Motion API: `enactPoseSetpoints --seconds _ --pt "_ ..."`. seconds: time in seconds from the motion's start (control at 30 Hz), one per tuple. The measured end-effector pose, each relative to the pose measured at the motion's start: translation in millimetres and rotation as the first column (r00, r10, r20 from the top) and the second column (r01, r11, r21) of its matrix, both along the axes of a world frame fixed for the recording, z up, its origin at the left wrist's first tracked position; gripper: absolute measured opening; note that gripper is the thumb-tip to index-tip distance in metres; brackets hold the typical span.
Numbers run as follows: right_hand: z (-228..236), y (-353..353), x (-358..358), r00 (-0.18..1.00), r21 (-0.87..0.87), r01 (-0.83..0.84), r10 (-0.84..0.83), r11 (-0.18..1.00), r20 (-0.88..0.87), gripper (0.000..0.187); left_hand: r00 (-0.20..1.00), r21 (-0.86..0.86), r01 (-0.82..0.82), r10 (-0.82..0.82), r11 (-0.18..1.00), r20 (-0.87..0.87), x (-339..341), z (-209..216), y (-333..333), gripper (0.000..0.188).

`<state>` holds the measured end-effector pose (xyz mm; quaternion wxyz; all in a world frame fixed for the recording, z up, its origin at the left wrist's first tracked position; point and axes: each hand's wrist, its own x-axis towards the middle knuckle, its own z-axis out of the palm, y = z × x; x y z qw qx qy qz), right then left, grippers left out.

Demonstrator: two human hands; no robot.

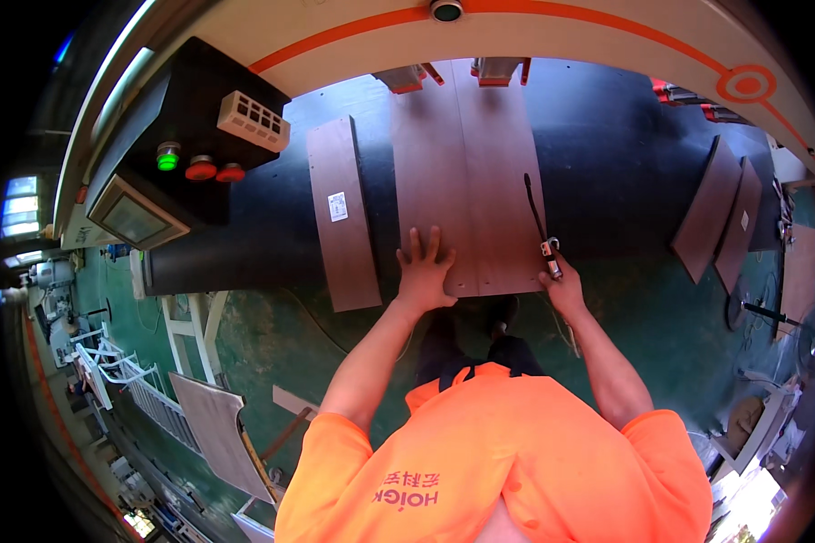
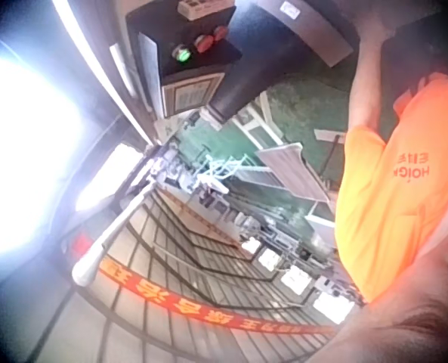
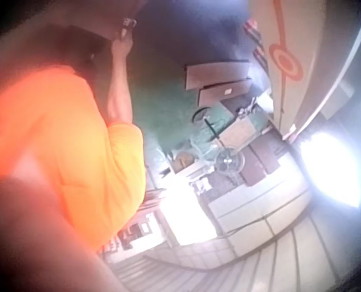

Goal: The person places panels onto a machine bed one at a time and uses a handheld air nozzle to blow dust off their surfaces. After cleaning several panels, the person gathers them and moves them to a nearby table.

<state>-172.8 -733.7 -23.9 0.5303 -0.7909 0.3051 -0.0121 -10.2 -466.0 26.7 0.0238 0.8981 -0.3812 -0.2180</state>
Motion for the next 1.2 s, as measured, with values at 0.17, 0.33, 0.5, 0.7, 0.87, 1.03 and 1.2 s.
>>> enactPoseSetpoints --seconds 0.17,0.33,0.5,0.7,0.87,1.03,1.2 --pt "1.3 -2.8 -1.2 0.999 -0.063 -0.008 0.01 0.998 0.031 0.054 1.0 0.053 0.013 -0.013 0.998 -0.003 1.3 3.3 -3.8 0.095" --pt "76.2 -22.6 32.1 0.987 -0.194 -0.126 0.103 0.973 -0.124 0.038 0.966 0.037 -0.254 0.256 0.966 -0.039 26.5 -3.4 -39.8 0.109" --pt "206.2 12.6 79.7 0.988 0.323 -0.142 0.115 0.936 0.101 0.037 0.856 0.089 -0.516 0.517 0.852 0.006 42.4 12.7 -88.6 0.116" --pt "268.0 51.7 128.0 0.974 0.568 -0.221 0.152 0.793 0.166 0.044 0.832 0.105 -0.55 0.555 0.828 -0.022 44.7 13.9 -91.4 0.115" --pt "270.1 53.7 138.7 0.975 0.741 -0.215 0.099 0.636 0.198 0.047 0.841 0.102 -0.537 0.541 0.837 -0.013 45.0 7.5 -92.3 0.114" --pt "257.3 11.9 102.5 0.978 0.561 -0.206 0.151 0.802 0.142 0.045 0.833 0.119 -0.55 0.553 0.827 0.011 45.7 10.4 -96.7 0.114" --pt "194.2 -35.7 31.1 0.999 0.401 -0.012 0.031 0.916 -0.041 0.043 0.837 0.131 -0.547 0.545 0.827 0.058 44.3 4.7 -100.7 0.115"
